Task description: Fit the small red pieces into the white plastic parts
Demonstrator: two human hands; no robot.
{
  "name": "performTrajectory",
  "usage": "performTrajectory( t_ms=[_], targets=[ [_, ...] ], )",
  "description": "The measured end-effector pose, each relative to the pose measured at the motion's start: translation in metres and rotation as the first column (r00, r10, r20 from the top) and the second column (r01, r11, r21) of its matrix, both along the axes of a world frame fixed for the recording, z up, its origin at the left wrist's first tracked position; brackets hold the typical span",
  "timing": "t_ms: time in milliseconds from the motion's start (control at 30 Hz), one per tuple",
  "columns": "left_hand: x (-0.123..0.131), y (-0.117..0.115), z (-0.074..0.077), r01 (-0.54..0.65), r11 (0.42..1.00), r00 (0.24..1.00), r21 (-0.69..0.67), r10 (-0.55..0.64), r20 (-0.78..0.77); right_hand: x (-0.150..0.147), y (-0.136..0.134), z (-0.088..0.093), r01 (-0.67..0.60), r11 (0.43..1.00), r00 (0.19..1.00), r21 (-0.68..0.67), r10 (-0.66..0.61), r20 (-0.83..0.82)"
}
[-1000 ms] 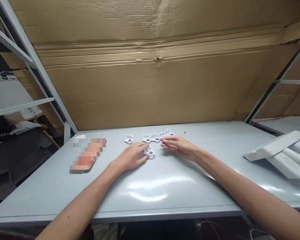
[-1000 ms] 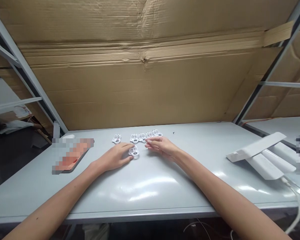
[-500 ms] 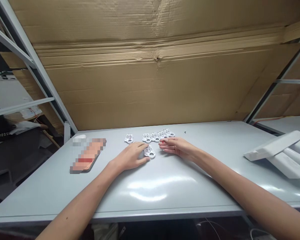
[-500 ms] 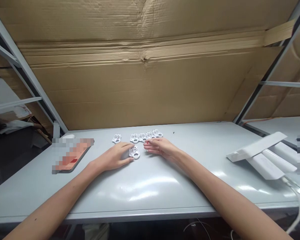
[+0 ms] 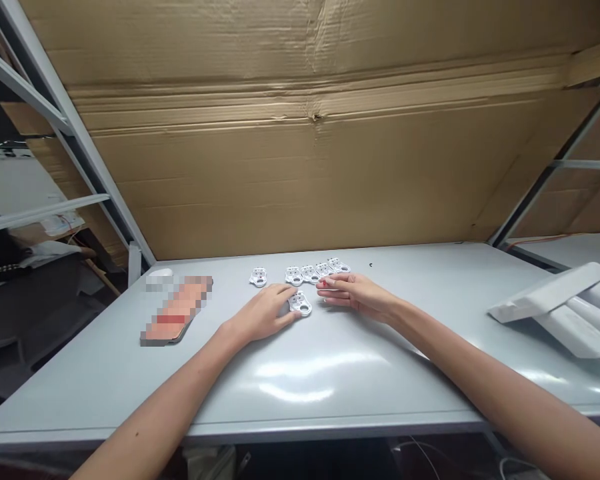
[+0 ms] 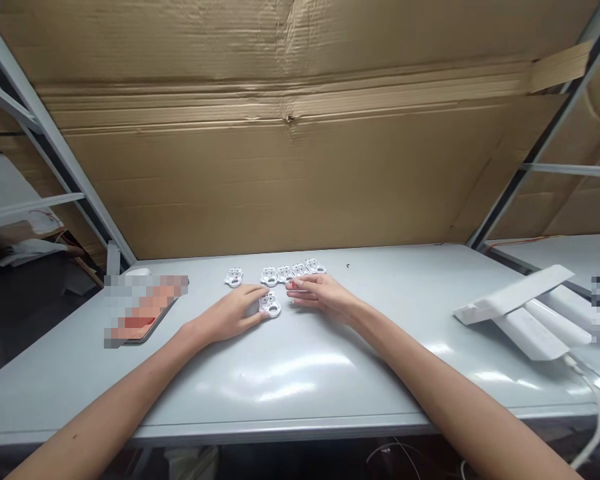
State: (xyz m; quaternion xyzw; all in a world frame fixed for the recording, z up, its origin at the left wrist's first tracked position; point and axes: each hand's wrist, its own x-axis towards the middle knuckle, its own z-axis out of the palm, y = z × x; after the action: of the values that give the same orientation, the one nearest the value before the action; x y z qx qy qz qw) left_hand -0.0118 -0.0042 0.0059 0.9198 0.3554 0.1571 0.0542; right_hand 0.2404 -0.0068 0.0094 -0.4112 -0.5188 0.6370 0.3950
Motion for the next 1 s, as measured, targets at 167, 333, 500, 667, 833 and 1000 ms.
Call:
performTrajectory(
  t_ms=[167,333,500,667,833,1000],
  targets=[
    [0.004,-0.002,-0.002,0.025,0.999,0.999,-0.047,-0.023,0.033,-0.005,-0.003,0.0,0.009,0.972,0.985,0.233,-0.049,0.163],
    [-0.001,0.005,-0.002,0.094,0.992,0.994,-0.08,-0.089,0.065,-0.009,0.0,-0.009,-0.03,0.833,0.91,0.552,-0.206,0.361],
    [-0.004,0.011,-0.004,0.115,0.99,0.991,-0.078,-0.11,0.071,-0.013,0.0,-0.017,-0.09,0.765,0.854,0.638,-0.271,0.445],
    [-0.001,0.009,-0.006,0.109,0.992,0.992,-0.068,-0.104,0.071,-0.015,0.0,-0.023,-0.186,0.757,0.824,0.626,-0.227,0.52],
    [-0.001,0.009,-0.006,0.11,0.992,0.992,-0.055,-0.106,0.061,-0.016,0.001,-0.024,-0.259,0.719,0.822,0.645,-0.187,0.538],
    [0.0,0.007,-0.006,0.1,0.994,0.994,-0.051,-0.098,0.056,-0.014,-0.003,-0.015,-0.34,0.667,0.793,0.663,-0.175,0.584]
  ],
)
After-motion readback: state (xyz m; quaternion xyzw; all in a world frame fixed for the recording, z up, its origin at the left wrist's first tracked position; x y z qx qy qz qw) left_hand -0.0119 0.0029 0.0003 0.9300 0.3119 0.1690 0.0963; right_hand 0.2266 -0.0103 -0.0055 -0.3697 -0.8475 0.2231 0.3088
